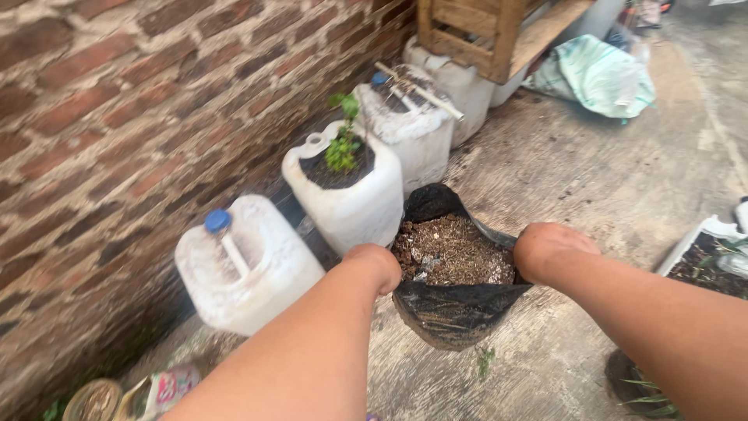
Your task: The person moves a plastic planter bag containing soil, then places a small seedling into a container, adding soil around it with their hands to secure it.
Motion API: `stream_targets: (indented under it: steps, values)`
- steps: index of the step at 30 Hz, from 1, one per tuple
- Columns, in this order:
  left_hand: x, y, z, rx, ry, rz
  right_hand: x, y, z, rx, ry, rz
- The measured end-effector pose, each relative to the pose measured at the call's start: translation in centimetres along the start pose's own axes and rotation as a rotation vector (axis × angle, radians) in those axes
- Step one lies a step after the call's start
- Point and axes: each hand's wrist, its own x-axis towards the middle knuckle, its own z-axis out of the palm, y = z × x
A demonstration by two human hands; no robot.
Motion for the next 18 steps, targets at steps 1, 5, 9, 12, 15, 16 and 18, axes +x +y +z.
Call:
stream_targets:
  steps: [1, 5, 9, 12, 15, 16, 18]
  values:
    - [0.8, 0.7, -1.0, 0.016, -0.005, 0.026, 0.2, 0.8, -0.3, 0.017, -0.012, 0.018]
    - [4.0, 3.5, -4.4, 0.11, -0.011, 0.13, 2.6, 4.2, -0.1, 0.093, -0.034, 0.108]
    - [7.8, 6.7, -7.9, 0.183, -0.021, 0.196, 6.1, 6.5, 0.0, 0.08, -0.092, 0.186]
    - [10.6, 8.5, -10.1, 0.21, -0.053, 0.22, 8.4, 7.9, -0.7, 0.142, -0.115, 0.236]
    - [12.9, 10.8, -13.8, 0.335, -0.063, 0.24, 10.9, 9.2, -1.5, 0.123, -0.149, 0.268]
    - [13.4, 11.6, -14.8, 0.379, -0.067, 0.244, 11.7, 9.7, -1.6, 0.091, -0.173, 0.267]
    - [14.4, 13.2, -16.8, 0.446, -0.072, 0.253, 12.7, 11.1, -1.9, 0.222, -0.127, 0.317]
